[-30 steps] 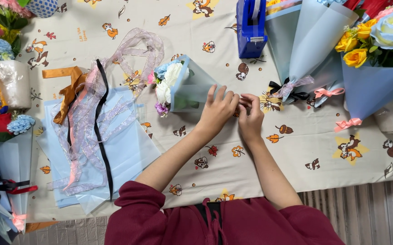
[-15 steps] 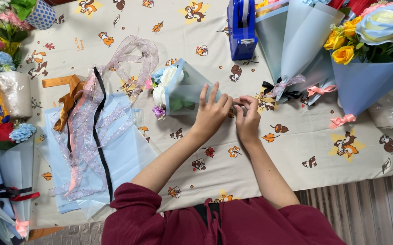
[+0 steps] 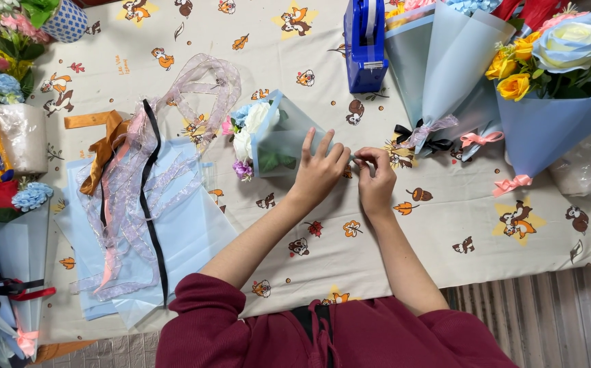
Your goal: The person arranges a small bouquet of artificial flowers, wraps it in light blue paper, secures the wrapping with tape, and ties a black ribbon around the base to complete the bouquet.
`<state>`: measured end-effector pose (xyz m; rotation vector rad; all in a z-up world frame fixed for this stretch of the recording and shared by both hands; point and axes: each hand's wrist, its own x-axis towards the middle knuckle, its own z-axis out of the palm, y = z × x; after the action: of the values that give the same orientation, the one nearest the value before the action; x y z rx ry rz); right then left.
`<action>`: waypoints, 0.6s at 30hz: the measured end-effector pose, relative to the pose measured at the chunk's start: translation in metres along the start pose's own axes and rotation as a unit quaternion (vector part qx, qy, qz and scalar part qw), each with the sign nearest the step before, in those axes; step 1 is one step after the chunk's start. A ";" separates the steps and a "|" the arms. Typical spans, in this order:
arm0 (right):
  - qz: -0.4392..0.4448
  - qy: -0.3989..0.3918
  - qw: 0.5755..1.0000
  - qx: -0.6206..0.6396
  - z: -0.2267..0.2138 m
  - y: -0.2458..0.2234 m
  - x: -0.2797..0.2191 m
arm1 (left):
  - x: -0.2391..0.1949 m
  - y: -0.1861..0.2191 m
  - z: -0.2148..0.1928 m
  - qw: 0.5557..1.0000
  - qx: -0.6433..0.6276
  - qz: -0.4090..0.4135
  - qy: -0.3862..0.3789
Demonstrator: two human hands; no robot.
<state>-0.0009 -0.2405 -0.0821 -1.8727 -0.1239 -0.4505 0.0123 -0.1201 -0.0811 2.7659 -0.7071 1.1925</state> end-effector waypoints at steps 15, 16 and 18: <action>-0.073 0.013 0.996 -0.042 -0.025 -0.014 0.033 | -0.006 -0.010 0.004 0.999 -0.028 0.018 -0.018; -0.074 0.014 0.996 -0.042 -0.025 -0.022 0.047 | -0.006 -0.011 0.005 0.999 -0.028 0.019 -0.016; -0.125 0.014 0.987 -0.096 -0.026 -0.037 0.076 | -0.008 -0.011 0.006 0.999 -0.029 0.014 -0.022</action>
<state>0.0511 -0.2615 -0.0142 -2.0478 -0.3079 -0.6818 0.0167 -0.1090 -0.0895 2.7527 -0.7749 1.1001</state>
